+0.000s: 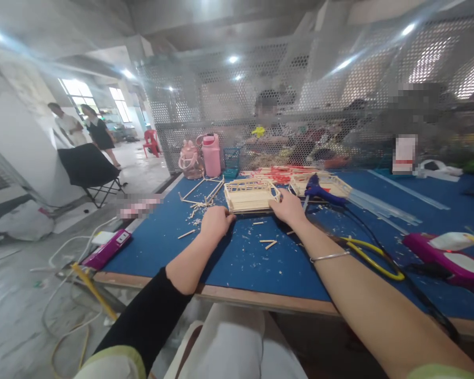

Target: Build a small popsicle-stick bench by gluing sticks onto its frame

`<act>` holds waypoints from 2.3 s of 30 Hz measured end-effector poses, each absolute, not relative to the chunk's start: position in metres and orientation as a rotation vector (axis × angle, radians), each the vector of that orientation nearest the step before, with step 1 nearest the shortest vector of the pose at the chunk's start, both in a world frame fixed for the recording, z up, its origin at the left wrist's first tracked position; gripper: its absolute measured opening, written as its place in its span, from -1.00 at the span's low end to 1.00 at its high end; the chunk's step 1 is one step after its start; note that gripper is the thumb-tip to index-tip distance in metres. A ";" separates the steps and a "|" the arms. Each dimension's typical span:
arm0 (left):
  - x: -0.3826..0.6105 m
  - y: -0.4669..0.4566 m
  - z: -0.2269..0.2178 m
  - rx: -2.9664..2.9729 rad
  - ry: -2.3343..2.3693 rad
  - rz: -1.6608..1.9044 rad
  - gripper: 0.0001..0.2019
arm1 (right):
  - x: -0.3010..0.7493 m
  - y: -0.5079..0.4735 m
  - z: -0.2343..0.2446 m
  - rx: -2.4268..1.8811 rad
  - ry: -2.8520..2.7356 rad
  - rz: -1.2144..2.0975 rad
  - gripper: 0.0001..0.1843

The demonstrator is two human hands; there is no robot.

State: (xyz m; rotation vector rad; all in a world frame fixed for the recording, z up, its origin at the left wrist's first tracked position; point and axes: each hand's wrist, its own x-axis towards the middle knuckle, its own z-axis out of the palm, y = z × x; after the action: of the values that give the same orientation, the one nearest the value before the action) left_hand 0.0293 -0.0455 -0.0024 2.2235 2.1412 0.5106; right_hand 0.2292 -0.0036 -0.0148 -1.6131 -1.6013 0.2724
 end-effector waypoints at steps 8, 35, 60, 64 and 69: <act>0.029 -0.041 -0.004 2.130 2.231 0.599 -0.76 | 0.227 -0.007 -0.013 -1.654 -1.733 0.157 -0.85; 0.031 -0.043 -0.006 2.020 2.247 0.527 -0.74 | 0.226 -0.004 -0.018 -1.649 -1.724 0.180 -0.83; 0.026 -0.041 0.000 2.034 2.293 0.419 -0.70 | 0.229 -0.008 -0.007 -1.718 -1.784 0.160 -0.84; 0.031 -0.039 -0.002 2.062 2.309 0.402 -0.72 | 0.228 -0.009 -0.007 -1.715 -1.789 0.175 -0.83; 0.020 -0.040 0.000 2.087 2.266 0.405 -0.77 | 0.228 -0.011 -0.007 -1.663 -1.727 0.308 -0.72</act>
State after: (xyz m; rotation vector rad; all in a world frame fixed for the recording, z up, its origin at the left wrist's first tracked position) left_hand 0.0203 -0.0398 -0.0004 2.0872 2.2661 0.4055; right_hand 0.2276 -0.0111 -0.0065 -1.6626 -1.7271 0.3079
